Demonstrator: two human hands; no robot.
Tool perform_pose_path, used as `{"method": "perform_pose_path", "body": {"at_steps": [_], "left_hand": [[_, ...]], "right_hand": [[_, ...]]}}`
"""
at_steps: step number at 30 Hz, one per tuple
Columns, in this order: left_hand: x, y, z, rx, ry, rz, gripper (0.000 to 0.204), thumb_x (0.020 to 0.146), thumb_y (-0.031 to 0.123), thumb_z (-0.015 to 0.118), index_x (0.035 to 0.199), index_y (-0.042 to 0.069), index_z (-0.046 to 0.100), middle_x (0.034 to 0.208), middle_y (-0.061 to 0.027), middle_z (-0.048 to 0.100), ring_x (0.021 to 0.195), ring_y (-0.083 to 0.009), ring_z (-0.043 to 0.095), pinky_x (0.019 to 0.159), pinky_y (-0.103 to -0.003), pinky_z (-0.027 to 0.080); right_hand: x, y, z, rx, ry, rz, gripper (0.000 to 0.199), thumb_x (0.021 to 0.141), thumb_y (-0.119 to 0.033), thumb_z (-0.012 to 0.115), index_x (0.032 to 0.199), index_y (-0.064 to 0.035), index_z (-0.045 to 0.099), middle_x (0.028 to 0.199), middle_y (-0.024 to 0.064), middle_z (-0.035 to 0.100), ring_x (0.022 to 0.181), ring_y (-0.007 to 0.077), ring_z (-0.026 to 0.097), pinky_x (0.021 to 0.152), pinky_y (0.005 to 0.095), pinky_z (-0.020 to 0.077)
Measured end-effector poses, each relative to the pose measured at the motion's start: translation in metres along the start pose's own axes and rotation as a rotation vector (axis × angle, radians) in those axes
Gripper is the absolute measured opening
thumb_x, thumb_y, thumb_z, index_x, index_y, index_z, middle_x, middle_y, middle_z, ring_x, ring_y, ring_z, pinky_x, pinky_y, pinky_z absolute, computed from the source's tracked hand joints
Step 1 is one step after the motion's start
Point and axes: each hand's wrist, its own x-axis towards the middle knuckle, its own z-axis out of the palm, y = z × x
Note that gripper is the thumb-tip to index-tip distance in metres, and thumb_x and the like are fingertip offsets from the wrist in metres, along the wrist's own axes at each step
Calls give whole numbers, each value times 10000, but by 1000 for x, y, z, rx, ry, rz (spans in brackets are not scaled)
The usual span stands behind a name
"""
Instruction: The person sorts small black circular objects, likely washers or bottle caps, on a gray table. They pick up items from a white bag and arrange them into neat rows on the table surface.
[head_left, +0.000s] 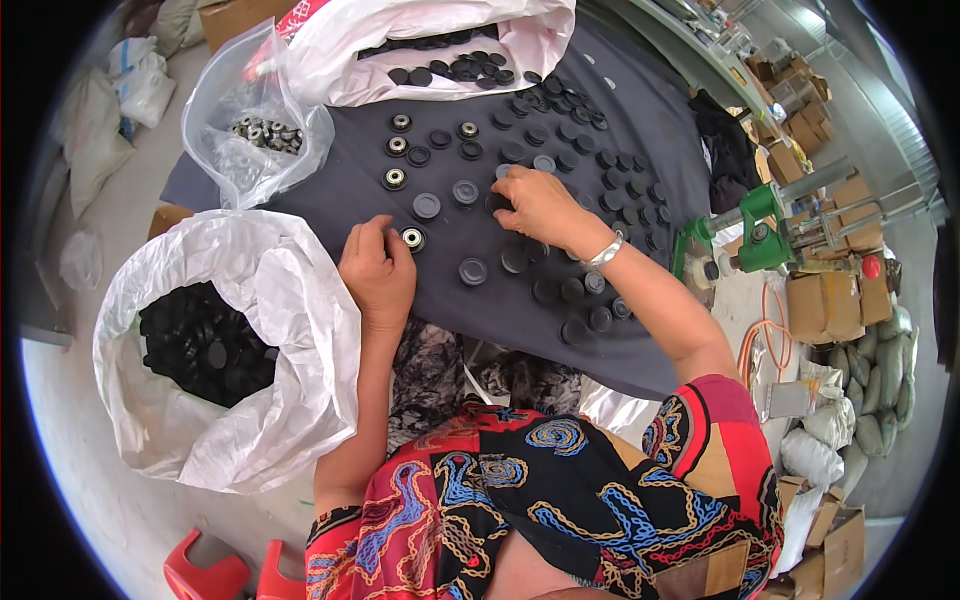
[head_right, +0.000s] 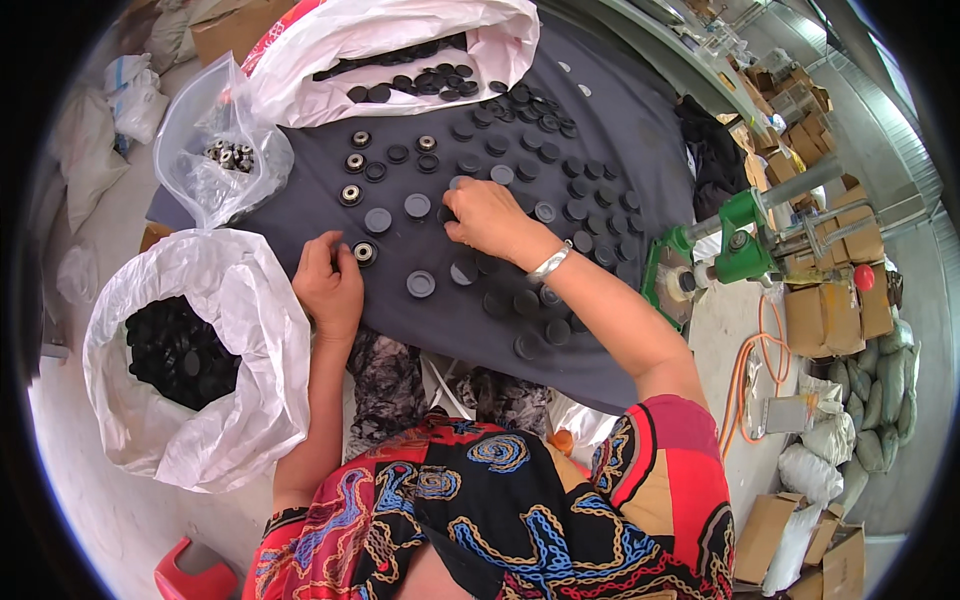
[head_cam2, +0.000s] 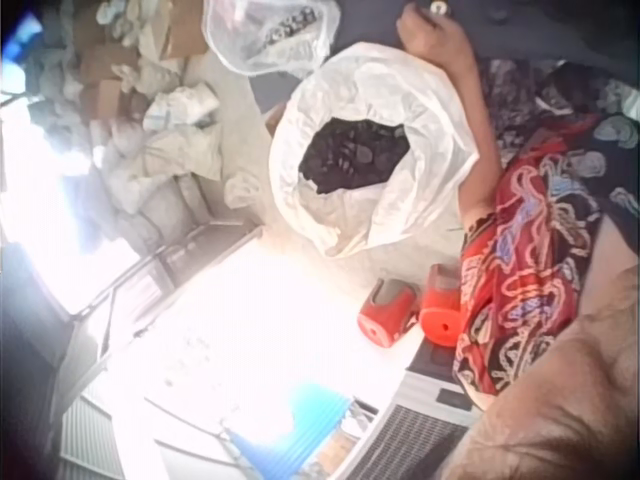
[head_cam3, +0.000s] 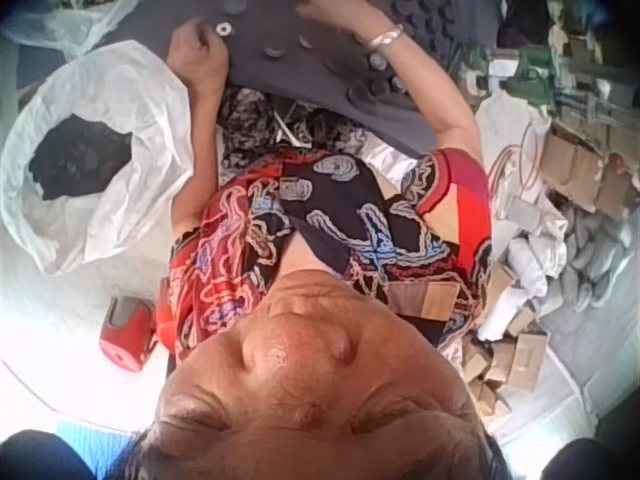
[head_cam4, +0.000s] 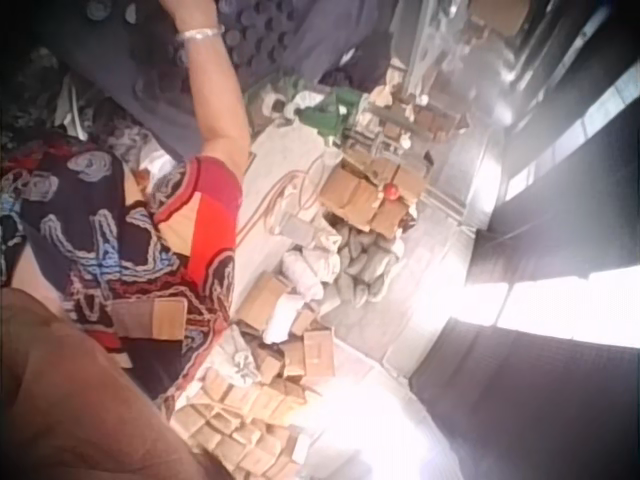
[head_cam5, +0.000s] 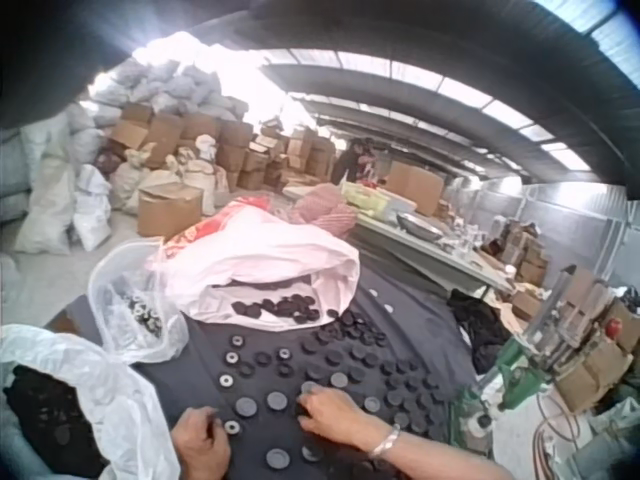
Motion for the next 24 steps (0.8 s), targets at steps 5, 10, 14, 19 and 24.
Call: {"method": "perform_pose_path", "body": {"at_steps": [5, 10, 14, 19, 24], "left_hand": [[0, 0, -2, 3, -10, -21, 163, 755, -51, 620, 909, -5, 649, 771, -139, 622, 644, -324, 606, 573, -411, 484], [0, -1, -4, 12, -5, -1, 163, 754, -48, 622, 909, -4, 649, 761, -141, 613, 638, -329, 599, 565, -420, 475], [1, 1, -1, 4, -11, -5, 164, 746, -51, 625, 901, -2, 649, 733, -142, 595, 622, -332, 586, 550, -427, 462], [0, -1, -3, 18, -11, 8, 150, 771, -45, 616, 914, -13, 651, 736, -132, 609, 607, -282, 609, 559, -371, 486], [-3, -3, -4, 29, -19, -17, 152, 767, -53, 619, 910, -13, 651, 752, -136, 622, 620, -284, 623, 563, -366, 496]], "right_hand": [[12, -18, -15, -81, 94, 39, 329, 786, -180, 706, 1070, -16, 685, 973, 149, 626, 893, 344, 639, 779, 431, 514], [75, -15, -9, -99, 213, -99, 317, 806, -140, 670, 1110, -53, 674, 984, 145, 644, 918, 343, 645, 809, 443, 523], [117, -4, 12, -209, 164, -161, 341, 793, -107, 660, 1131, -62, 667, 997, 163, 644, 917, 356, 645, 826, 439, 525], [128, -5, 9, -212, 91, -164, 349, 769, -83, 659, 1116, -45, 666, 988, 168, 645, 870, 356, 643, 813, 429, 525], [110, 0, 8, 222, 166, -80, 358, 772, -74, 670, 1122, -1, 652, 972, 190, 670, 854, 351, 652, 795, 400, 530]]}}
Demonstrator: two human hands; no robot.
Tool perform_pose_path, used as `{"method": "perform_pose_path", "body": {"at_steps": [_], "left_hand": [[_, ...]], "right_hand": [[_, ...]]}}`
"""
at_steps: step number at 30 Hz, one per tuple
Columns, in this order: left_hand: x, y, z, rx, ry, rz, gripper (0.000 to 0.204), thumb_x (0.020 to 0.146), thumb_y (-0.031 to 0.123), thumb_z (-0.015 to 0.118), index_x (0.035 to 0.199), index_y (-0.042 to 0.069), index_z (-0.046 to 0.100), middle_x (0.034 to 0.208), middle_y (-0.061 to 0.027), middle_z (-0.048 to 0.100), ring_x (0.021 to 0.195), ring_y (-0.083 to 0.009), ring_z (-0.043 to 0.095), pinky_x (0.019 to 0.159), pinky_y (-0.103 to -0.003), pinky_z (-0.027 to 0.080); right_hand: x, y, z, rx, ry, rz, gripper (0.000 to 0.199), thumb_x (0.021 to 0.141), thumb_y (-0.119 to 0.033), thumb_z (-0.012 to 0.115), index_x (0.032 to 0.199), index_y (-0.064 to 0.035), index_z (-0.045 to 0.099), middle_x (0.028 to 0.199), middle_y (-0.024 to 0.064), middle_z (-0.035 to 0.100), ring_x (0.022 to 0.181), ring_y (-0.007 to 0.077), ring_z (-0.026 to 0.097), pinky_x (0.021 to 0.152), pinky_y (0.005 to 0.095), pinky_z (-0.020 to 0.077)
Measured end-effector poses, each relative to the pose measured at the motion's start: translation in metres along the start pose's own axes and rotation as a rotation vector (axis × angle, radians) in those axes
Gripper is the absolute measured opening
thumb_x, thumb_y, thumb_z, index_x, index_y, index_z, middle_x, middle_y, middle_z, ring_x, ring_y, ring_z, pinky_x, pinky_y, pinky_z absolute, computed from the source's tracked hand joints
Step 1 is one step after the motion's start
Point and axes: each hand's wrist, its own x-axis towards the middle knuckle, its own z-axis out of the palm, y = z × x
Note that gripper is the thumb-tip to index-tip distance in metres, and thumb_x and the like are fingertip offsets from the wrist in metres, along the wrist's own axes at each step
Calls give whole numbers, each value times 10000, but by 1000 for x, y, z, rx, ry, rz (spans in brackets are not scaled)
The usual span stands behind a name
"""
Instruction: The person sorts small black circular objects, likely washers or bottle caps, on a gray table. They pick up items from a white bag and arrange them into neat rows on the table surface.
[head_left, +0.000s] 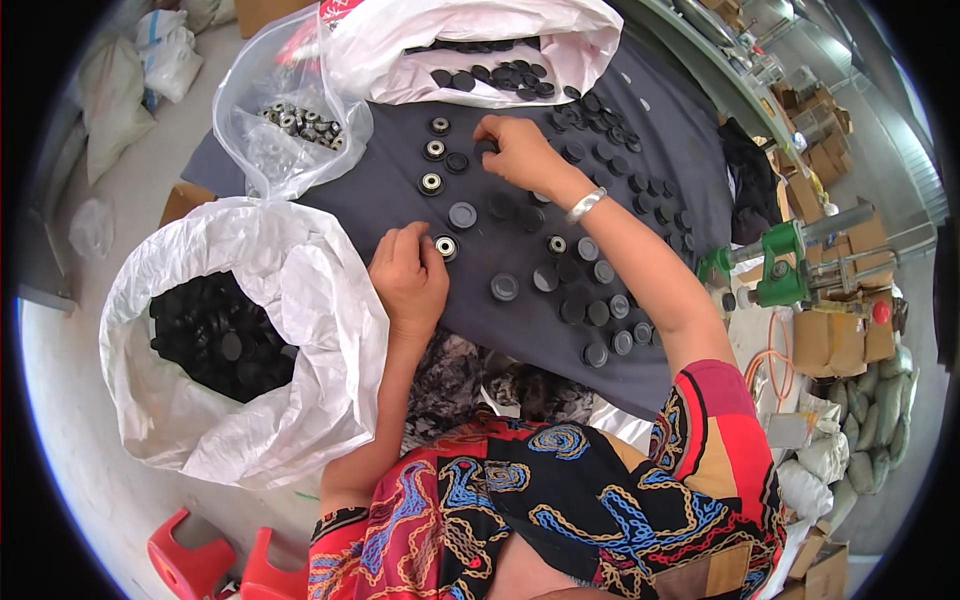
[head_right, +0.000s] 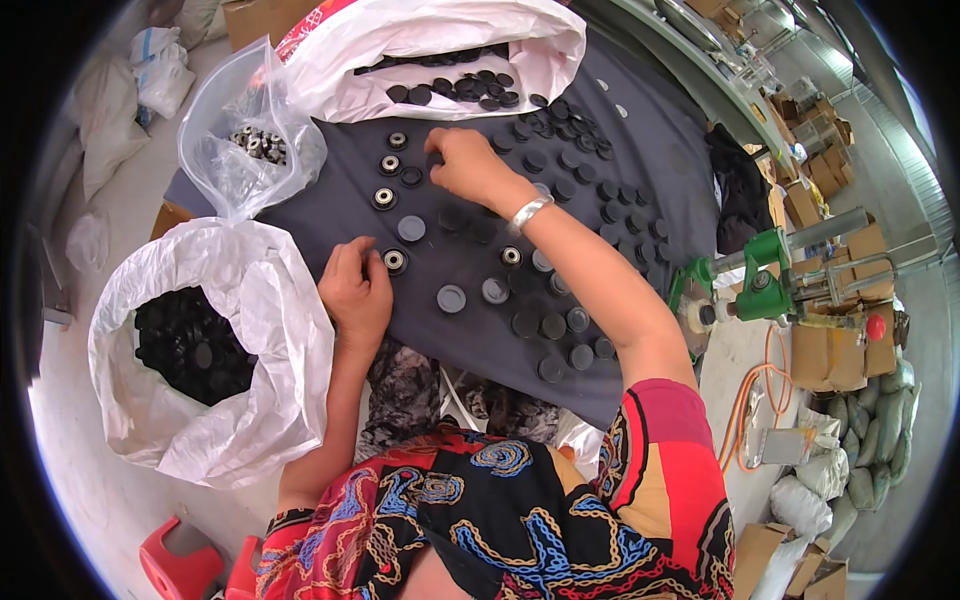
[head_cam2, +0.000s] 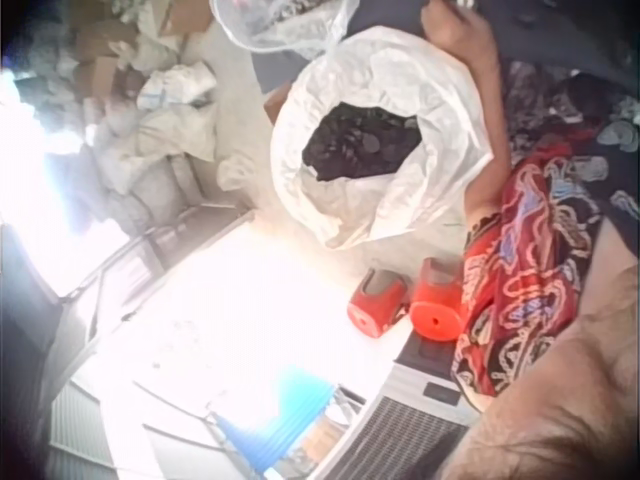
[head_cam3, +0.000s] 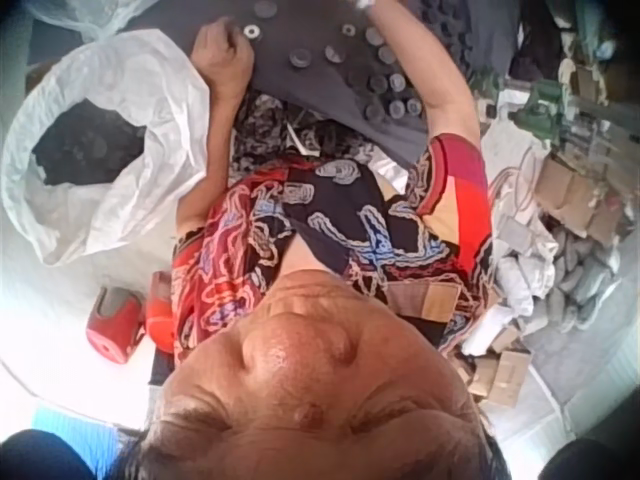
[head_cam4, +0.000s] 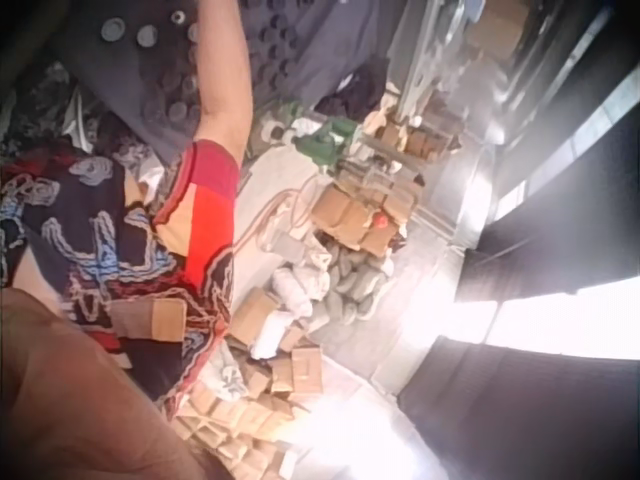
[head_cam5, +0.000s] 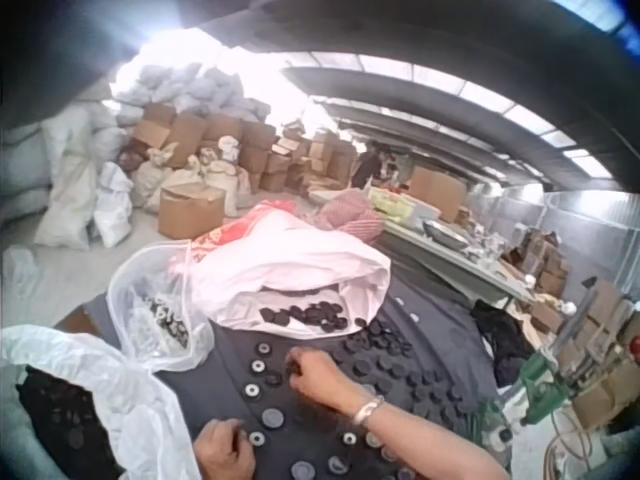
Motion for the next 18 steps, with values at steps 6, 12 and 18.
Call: {"method": "perform_pose_path", "body": {"at_steps": [6, 12, 18], "left_hand": [[4, 2, 2, -4, 16, 29, 146, 768, -51, 621, 904, -10, 652, 756, -133, 625, 624, -282, 626, 564, -365, 498], [4, 1, 1, 24, -8, 4, 149, 769, -48, 618, 908, -10, 653, 761, -130, 629, 627, -276, 629, 570, -354, 500], [4, 5, 2, -24, 17, 22, 158, 753, -56, 622, 896, 5, 651, 742, -134, 606, 625, -321, 594, 554, -415, 469]], "right_hand": [[-1, 12, 7, 104, -34, 81, 352, 780, -63, 658, 1125, 2, 658, 1032, 220, 690, 979, 378, 657, 890, 422, 516], [1, 2, 4, -199, -88, -64, 330, 783, -88, 671, 1103, -6, 669, 1038, 202, 663, 1009, 373, 634, 894, 439, 507], [-6, 2, -5, -372, -67, -188, 372, 738, -132, 697, 1072, 25, 651, 961, 164, 612, 924, 344, 612, 816, 436, 503]]}}
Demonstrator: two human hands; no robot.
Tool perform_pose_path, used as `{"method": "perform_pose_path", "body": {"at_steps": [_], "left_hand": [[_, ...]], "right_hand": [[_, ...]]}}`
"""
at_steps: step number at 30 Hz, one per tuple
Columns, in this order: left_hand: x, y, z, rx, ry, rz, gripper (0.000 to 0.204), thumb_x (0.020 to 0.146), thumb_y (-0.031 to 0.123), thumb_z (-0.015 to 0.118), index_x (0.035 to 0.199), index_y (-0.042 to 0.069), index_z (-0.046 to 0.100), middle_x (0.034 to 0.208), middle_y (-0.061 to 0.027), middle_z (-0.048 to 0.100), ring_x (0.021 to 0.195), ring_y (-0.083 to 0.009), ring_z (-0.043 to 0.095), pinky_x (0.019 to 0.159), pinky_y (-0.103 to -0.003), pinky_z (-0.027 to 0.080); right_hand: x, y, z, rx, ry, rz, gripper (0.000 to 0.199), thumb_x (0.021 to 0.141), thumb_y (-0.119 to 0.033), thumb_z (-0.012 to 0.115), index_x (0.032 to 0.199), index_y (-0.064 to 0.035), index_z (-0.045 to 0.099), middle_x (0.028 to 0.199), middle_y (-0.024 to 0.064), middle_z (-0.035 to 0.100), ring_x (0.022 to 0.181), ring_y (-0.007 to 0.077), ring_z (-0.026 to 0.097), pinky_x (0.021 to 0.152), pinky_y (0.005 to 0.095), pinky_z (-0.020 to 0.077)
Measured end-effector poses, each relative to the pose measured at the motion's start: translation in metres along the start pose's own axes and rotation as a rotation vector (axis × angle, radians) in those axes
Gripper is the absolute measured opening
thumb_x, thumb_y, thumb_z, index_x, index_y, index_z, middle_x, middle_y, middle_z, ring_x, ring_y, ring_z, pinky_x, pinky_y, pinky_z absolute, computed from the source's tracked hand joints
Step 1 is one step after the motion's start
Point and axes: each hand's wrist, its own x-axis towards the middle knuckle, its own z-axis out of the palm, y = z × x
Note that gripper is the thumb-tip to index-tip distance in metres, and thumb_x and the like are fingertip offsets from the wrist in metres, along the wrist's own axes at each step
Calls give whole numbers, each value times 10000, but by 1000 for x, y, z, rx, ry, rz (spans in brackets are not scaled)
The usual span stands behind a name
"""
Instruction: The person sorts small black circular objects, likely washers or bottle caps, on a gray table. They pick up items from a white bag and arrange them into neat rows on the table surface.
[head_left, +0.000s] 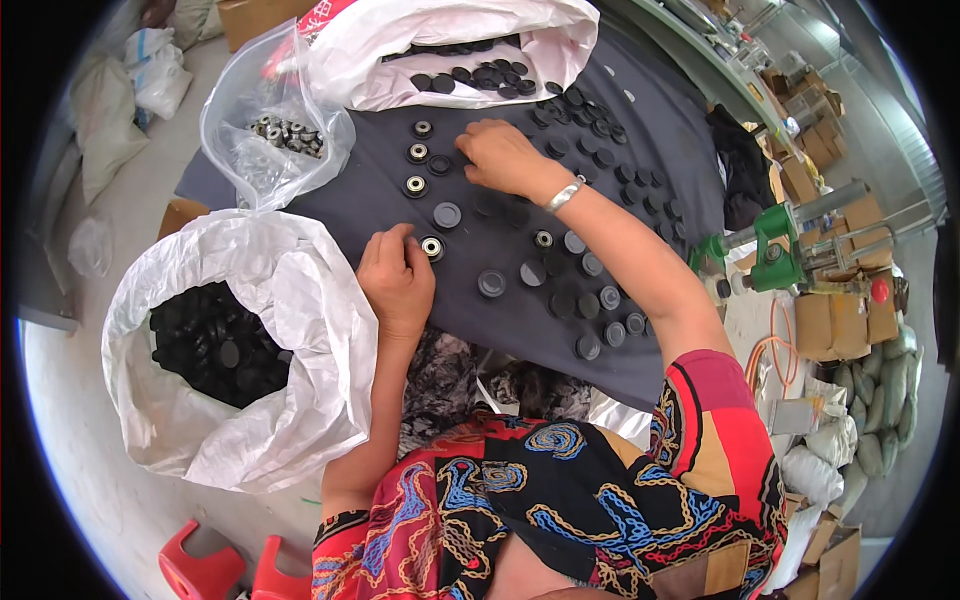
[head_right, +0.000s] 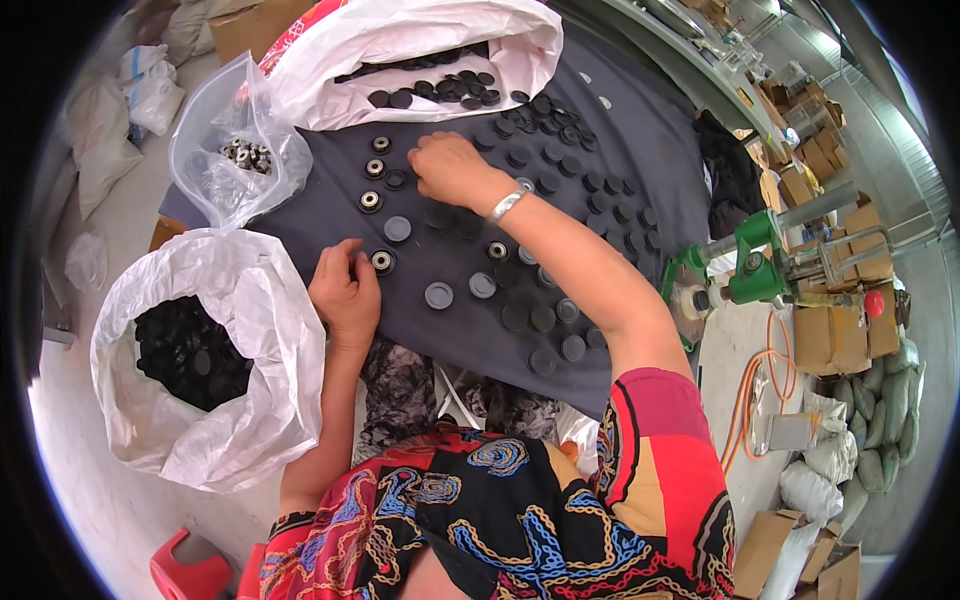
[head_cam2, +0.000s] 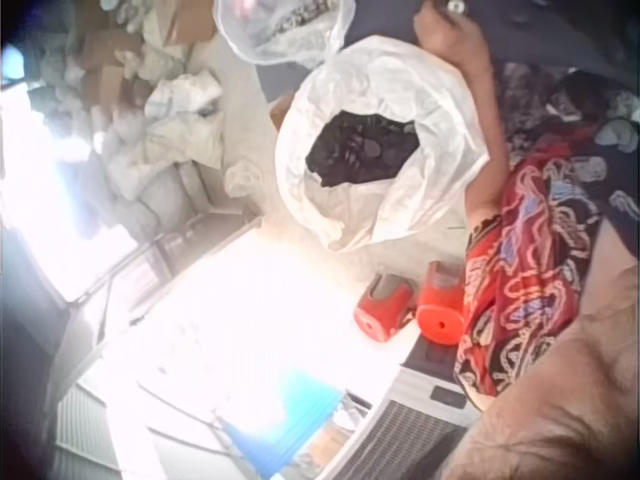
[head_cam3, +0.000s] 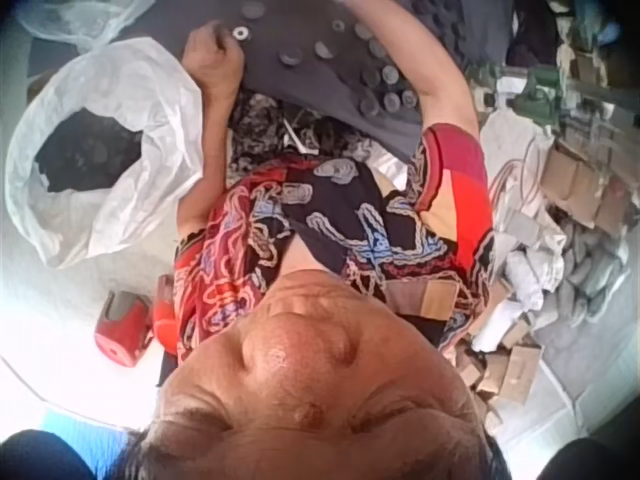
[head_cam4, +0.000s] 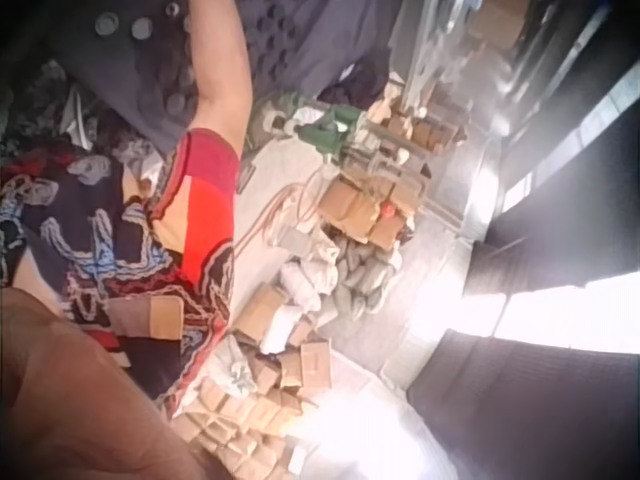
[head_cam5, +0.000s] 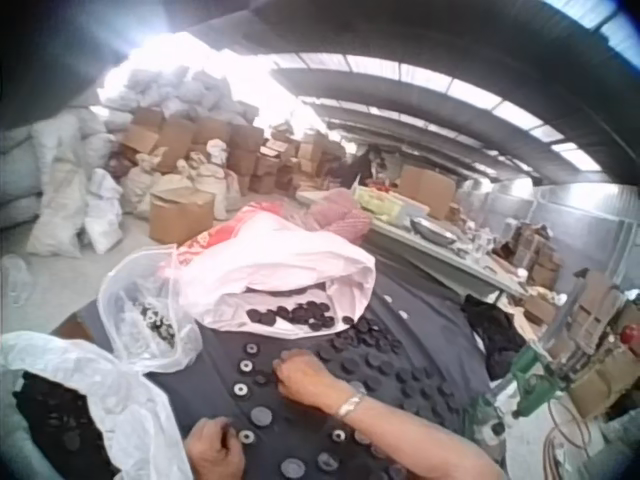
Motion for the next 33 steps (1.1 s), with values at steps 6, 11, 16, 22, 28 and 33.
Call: {"method": "perform_pose_path", "body": {"at_steps": [6, 11, 16, 22, 28, 33], "left_hand": [[-3, -2, -1, 3, -2, -22, 160, 756, -49, 621, 902, 6, 653, 750, -134, 616, 628, -318, 600, 553, -411, 476], [-1, -1, 0, 17, -3, -7, 157, 757, -46, 616, 901, 4, 654, 764, -134, 628, 630, -318, 606, 556, -406, 486], [-2, -7, 1, 51, -22, 2, 162, 775, -39, 617, 922, 15, 656, 817, -125, 655, 628, -278, 638, 571, -358, 506], [-1, -5, 2, 9, 5, 20, 161, 757, -53, 606, 904, -5, 646, 775, -139, 635, 627, -318, 607, 560, -404, 489], [-2, -3, 1, 7, 5, 11, 162, 754, -56, 606, 902, -4, 646, 770, -140, 635, 641, -320, 615, 567, -399, 494], [-3, -3, 0, 12, -4, 0, 167, 752, -59, 610, 904, -1, 646, 772, -141, 635, 645, -321, 617, 572, -405, 493]], "right_hand": [[-76, -5, -42, 250, 73, 179, 358, 712, -166, 719, 1019, 12, 665, 904, 146, 606, 839, 322, 603, 757, 399, 500], [-125, -20, -46, 338, -200, 377, 381, 709, -197, 730, 1019, 18, 673, 925, 151, 634, 860, 314, 617, 754, 390, 500], [-126, -29, -37, 270, -210, 378, 361, 701, -162, 726, 1010, 21, 692, 910, 177, 664, 877, 334, 643, 795, 415, 512], [-122, -17, -30, 252, -163, 404, 361, 708, -158, 728, 1012, 32, 690, 936, 192, 676, 898, 344, 653, 815, 422, 515], [-131, -16, -33, 333, -121, 458, 366, 723, -177, 723, 1021, 30, 680, 1012, 195, 658, 961, 355, 635, 857, 422, 504], [-138, -21, -30, 300, -125, 340, 356, 744, -184, 724, 1012, 42, 667, 933, 173, 646, 862, 319, 636, 768, 411, 498]]}}
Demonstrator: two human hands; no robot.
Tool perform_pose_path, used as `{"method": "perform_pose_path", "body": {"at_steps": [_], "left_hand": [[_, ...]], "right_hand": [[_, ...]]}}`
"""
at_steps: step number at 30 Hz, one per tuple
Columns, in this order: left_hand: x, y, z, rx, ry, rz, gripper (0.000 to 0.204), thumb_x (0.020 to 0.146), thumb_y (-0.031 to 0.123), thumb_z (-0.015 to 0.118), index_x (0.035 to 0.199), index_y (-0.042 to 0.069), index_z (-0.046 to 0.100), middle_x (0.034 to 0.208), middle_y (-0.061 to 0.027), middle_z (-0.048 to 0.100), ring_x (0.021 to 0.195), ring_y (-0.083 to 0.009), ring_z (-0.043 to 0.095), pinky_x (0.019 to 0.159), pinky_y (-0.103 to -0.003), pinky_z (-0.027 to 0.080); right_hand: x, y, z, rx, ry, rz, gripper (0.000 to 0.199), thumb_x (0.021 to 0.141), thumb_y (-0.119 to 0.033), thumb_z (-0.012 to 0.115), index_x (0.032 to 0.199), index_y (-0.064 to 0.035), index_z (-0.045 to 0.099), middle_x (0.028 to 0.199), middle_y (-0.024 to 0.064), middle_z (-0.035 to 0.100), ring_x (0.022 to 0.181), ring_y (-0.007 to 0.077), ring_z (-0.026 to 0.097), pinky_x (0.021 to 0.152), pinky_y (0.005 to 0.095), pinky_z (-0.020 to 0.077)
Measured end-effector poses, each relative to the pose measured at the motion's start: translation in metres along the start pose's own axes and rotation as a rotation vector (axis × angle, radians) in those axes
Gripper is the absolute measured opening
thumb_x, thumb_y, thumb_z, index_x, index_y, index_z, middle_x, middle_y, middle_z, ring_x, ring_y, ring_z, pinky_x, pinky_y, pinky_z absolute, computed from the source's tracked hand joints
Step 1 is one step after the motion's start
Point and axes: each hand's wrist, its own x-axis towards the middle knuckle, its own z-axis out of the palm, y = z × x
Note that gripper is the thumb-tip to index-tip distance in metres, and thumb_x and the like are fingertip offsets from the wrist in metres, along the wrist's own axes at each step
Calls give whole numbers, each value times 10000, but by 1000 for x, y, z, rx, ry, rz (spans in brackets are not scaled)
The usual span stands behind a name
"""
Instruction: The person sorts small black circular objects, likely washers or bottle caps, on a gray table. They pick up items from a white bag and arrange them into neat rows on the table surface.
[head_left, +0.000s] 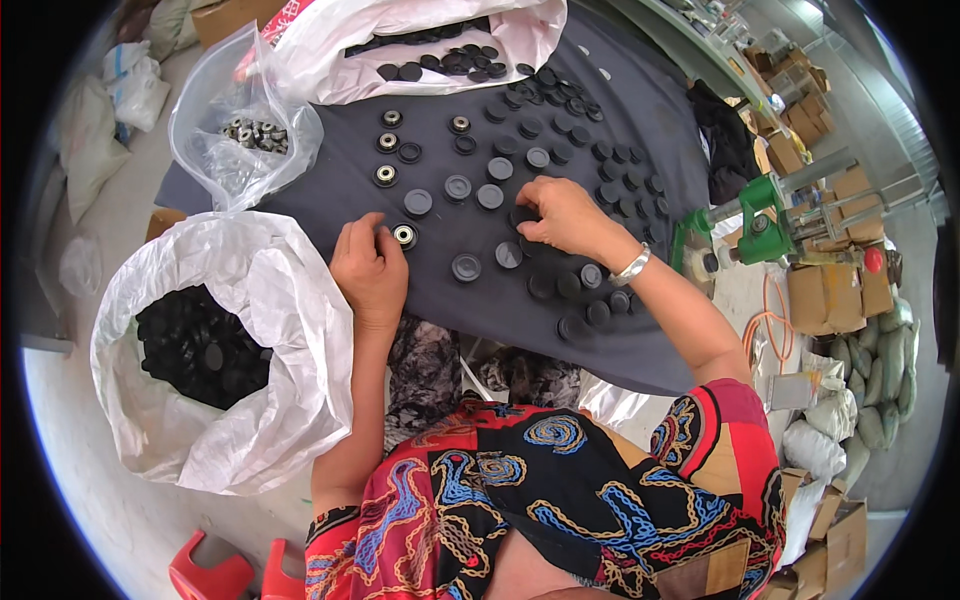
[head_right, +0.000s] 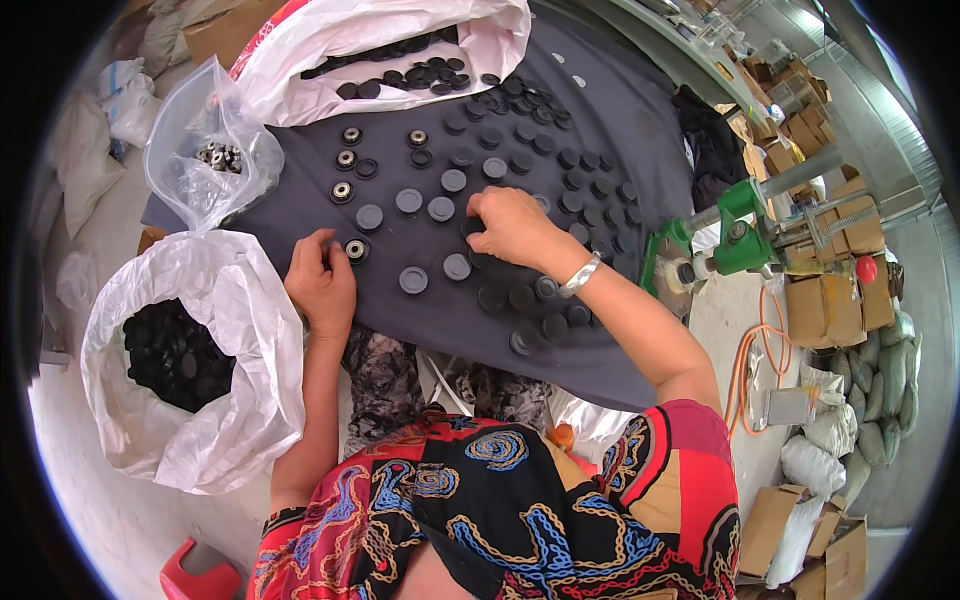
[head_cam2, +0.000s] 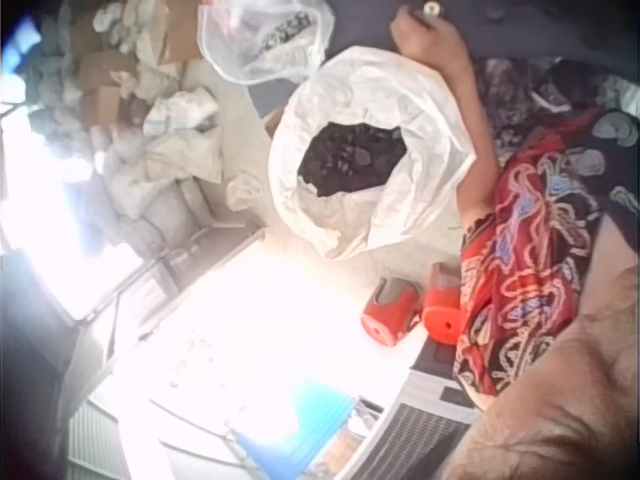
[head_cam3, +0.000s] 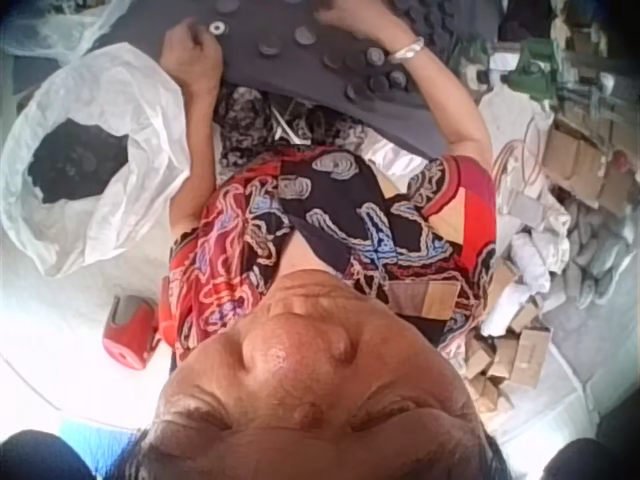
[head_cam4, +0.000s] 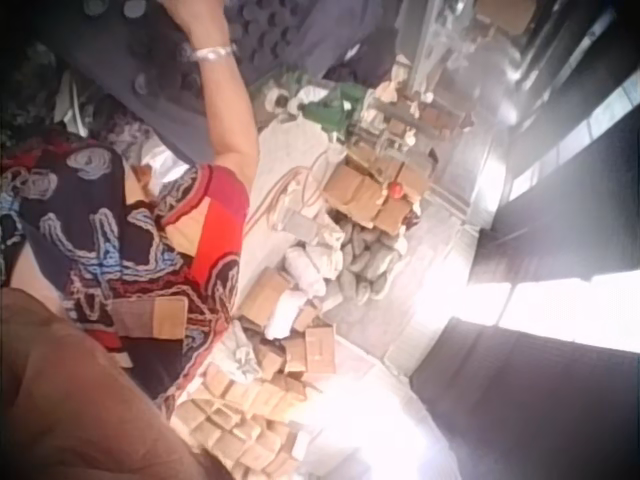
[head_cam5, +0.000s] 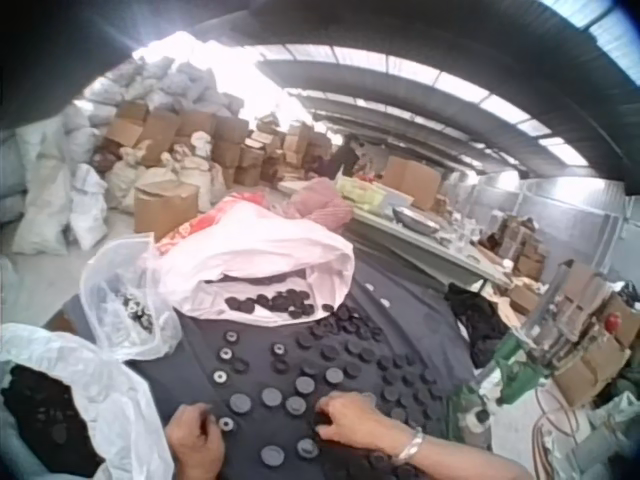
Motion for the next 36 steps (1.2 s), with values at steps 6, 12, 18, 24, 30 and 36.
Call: {"method": "perform_pose_path", "body": {"at_steps": [6, 12, 18, 24, 30, 36], "left_hand": [[1, -1, 1, -4, 3, -2, 164, 756, -53, 613, 906, 1, 647, 779, -139, 634, 642, -320, 615, 571, -406, 492], [2, 0, 0, 11, 7, 1, 158, 761, -48, 614, 907, 4, 648, 774, -139, 629, 633, -318, 611, 562, -401, 489], [1, 1, 0, 2, 1, -2, 154, 763, -49, 610, 904, 0, 647, 771, -141, 628, 634, -317, 612, 564, -402, 491], [1, -2, 2, -17, 13, 8, 158, 759, -55, 607, 904, -5, 648, 774, -144, 631, 637, -320, 614, 567, -403, 493], [1, 0, 1, -5, 3, -2, 166, 757, -55, 611, 910, -5, 649, 783, -143, 636, 639, -319, 615, 566, -402, 494], [1, 2, -1, -11, -5, -11, 164, 756, -49, 618, 911, -4, 648, 780, -141, 632, 646, -320, 613, 570, -404, 491]], "right_hand": [[7, 0, 0, -100, 66, 39, 344, 742, -176, 722, 1002, 42, 664, 935, 173, 643, 867, 331, 631, 765, 416, 497], [3, -5, -3, -1, 44, 65, 357, 723, -178, 725, 995, 45, 662, 943, 186, 654, 880, 346, 638, 789, 425, 500], [9, -16, -2, -145, -41, 137, 359, 718, -183, 725, 993, 40, 667, 964, 191, 659, 901, 355, 640, 810, 425, 504], [11, 0, 1, -135, 44, 127, 342, 734, -174, 736, 997, 35, 673, 953, 192, 658, 903, 352, 640, 810, 427, 502], [10, 3, 3, -99, 47, 120, 329, 741, -172, 740, 990, 33, 678, 931, 188, 661, 885, 348, 640, 800, 425, 500], [13, 1, -2, -184, -12, 76, 328, 746, -205, 736, 978, 20, 681, 913, 180, 668, 860, 345, 638, 781, 422, 497]]}}
